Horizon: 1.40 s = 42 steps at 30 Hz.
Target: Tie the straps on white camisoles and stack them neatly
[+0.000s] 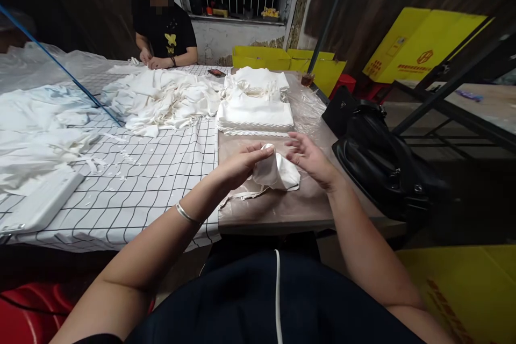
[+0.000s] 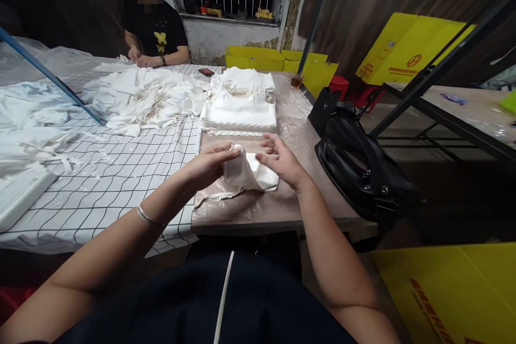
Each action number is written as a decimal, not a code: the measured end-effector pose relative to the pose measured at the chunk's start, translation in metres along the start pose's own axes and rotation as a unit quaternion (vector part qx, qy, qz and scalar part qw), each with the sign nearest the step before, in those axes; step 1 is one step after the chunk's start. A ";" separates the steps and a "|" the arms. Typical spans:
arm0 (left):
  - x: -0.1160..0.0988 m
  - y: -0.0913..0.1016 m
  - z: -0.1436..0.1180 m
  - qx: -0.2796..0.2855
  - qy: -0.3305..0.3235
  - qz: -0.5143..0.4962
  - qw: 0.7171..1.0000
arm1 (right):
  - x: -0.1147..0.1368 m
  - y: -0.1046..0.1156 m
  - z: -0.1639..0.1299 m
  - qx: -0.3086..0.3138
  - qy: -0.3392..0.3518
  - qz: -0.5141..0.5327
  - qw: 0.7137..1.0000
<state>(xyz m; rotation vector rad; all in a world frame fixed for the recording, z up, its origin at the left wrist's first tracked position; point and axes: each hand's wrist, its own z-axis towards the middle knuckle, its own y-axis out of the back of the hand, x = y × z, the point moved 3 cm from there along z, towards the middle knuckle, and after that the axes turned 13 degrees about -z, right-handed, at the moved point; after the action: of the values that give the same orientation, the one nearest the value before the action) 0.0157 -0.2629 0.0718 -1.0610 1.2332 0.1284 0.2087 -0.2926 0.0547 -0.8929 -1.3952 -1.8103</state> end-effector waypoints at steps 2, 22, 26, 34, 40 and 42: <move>-0.007 -0.005 0.004 0.028 -0.042 0.080 0.996 | 0.019 -0.016 0.001 0.104 0.043 0.012 0.994; -0.074 0.061 0.020 -0.226 -0.259 0.637 0.690 | 0.022 0.040 0.024 -0.026 -0.077 0.011 0.997; -0.081 0.060 0.015 -0.248 -0.239 0.657 0.670 | 0.023 0.048 0.024 -0.211 -0.046 -0.289 0.933; -0.027 0.077 -0.035 -0.160 -0.089 0.725 0.664 | -0.023 0.043 -0.020 -0.088 -0.089 -0.434 0.892; -0.012 0.111 -0.037 -0.086 -0.032 0.590 0.802 | -0.052 0.039 -0.026 0.086 -0.081 -0.189 0.975; -0.019 0.120 -0.018 -0.130 -0.069 0.614 0.775 | -0.051 0.036 -0.007 0.025 -0.062 -0.201 0.977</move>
<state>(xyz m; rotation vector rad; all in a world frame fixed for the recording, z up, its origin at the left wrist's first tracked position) -0.0758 -0.2024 0.0177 -0.2802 1.6232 1.3939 0.2651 -0.3016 0.0290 -0.7448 -1.7959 -2.0278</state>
